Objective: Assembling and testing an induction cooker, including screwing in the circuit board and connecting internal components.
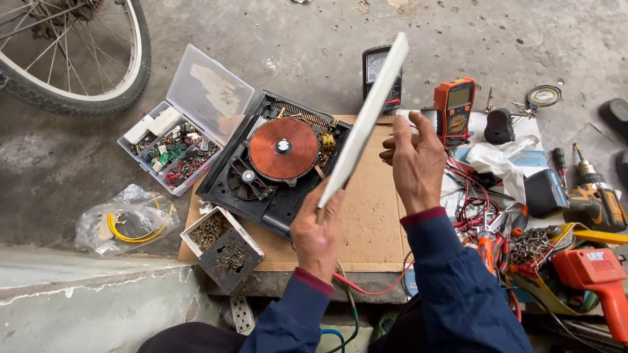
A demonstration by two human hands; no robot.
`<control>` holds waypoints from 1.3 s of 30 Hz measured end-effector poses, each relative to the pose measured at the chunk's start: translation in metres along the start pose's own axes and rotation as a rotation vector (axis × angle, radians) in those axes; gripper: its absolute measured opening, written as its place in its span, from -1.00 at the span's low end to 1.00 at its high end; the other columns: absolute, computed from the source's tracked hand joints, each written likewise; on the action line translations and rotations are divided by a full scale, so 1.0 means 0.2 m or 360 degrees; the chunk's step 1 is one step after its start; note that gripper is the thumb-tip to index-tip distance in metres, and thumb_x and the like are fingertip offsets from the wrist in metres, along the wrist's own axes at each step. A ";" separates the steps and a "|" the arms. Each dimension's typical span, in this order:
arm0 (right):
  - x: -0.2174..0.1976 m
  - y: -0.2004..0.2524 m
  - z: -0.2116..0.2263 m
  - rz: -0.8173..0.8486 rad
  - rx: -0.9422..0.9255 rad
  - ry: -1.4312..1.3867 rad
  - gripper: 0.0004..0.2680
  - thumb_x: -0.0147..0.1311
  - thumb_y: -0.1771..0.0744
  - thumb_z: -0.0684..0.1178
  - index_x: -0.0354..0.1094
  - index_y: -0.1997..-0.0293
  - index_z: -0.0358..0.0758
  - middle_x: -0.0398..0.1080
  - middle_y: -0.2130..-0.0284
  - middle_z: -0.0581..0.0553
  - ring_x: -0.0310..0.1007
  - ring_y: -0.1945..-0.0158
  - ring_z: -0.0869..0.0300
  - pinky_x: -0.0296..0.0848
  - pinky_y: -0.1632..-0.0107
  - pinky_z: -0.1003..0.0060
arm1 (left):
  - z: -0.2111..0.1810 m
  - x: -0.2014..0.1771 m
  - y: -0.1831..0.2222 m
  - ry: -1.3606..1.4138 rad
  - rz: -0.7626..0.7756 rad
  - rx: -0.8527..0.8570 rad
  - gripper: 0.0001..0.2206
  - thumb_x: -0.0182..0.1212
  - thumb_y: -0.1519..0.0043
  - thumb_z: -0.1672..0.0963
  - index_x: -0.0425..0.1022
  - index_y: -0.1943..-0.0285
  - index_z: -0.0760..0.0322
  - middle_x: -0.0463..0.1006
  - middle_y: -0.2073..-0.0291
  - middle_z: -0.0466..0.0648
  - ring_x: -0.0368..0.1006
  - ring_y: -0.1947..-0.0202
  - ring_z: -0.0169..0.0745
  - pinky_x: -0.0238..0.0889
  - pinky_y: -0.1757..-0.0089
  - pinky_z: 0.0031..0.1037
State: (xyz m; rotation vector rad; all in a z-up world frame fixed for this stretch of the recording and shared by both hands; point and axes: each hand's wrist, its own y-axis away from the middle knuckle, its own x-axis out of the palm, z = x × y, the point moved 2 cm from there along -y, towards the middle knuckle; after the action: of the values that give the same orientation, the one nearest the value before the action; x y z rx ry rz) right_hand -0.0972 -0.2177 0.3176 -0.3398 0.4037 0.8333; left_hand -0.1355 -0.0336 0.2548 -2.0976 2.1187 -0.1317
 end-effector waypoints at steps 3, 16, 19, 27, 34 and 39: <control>0.17 -0.14 -0.45 0.0011 0.0384 -0.0203 -0.54 0.02 -0.48 0.25 0.33 -0.37 -0.42 0.62 0.33 -0.30 0.71 0.31 0.10 0.73 0.21 0.23 | 0.05 -0.08 -0.08 -0.0009 -0.0122 -0.0222 -0.63 0.31 -0.43 -0.04 0.63 -0.34 0.12 0.71 -0.18 0.12 0.59 -0.28 0.05 0.41 -0.28 0.04; 0.73 0.15 -1.31 0.0256 0.1417 -0.0829 -0.71 0.20 -0.41 0.22 0.42 0.06 -0.22 0.16 0.52 0.03 0.23 0.51 0.30 0.23 0.41 0.45 | 0.43 -0.33 -0.21 0.0714 -0.0678 -0.0888 -0.72 0.46 -0.37 0.01 0.72 -0.17 0.17 0.71 0.09 -0.08 0.55 0.04 -0.36 0.53 -0.10 -0.28; 0.71 0.14 -1.21 0.0267 0.1456 -0.0708 -0.60 0.30 -0.35 0.35 0.48 0.04 -0.23 0.30 0.44 0.01 0.37 0.38 0.21 0.31 0.27 0.33 | 0.45 -0.37 -0.22 0.0766 -0.0668 -0.0979 -0.72 0.44 -0.38 -0.02 0.70 -0.19 0.08 0.72 0.05 -0.12 0.56 0.04 -0.36 0.52 -0.11 -0.28; 0.77 0.11 -1.35 -0.0202 0.1544 -0.0925 -0.51 0.48 -0.24 0.28 0.54 -0.12 -0.30 0.46 0.13 -0.23 0.46 0.02 0.03 0.43 0.00 0.14 | 0.43 -0.42 -0.22 0.0977 -0.0768 -0.1077 -0.66 0.43 -0.38 -0.01 0.66 -0.28 0.11 0.67 -0.04 -0.08 0.53 -0.05 -0.29 0.45 -0.17 -0.21; 0.73 0.01 -1.31 -0.0605 0.1332 -0.0951 -0.27 0.72 -0.14 0.10 0.36 -0.31 -0.57 0.46 -0.15 -0.53 0.55 -0.23 -0.28 0.60 -0.11 -0.19 | 0.44 -0.42 -0.20 0.1226 -0.0924 -0.1253 -0.56 0.48 -0.31 -0.05 0.59 -0.35 -0.01 0.60 -0.21 -0.05 0.43 -0.24 -0.13 0.24 -0.34 -0.01; 0.71 -0.04 -1.26 -0.0538 0.1219 -0.0688 -0.29 0.71 -0.16 0.20 0.39 -0.26 -0.57 0.45 -0.14 -0.52 0.53 -0.26 -0.22 0.59 -0.13 -0.14 | 0.57 -0.41 -0.18 0.1427 -0.1101 -0.1328 -0.53 0.49 -0.31 -0.03 0.57 -0.40 0.02 0.59 -0.24 -0.01 0.43 -0.26 -0.12 0.22 -0.35 -0.02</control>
State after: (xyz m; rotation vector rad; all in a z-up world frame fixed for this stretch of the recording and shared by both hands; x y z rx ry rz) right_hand -0.0595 -0.2427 0.0330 0.4703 0.2244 0.3570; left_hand -0.0800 0.0529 0.1533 -3.7998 1.8037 -0.3738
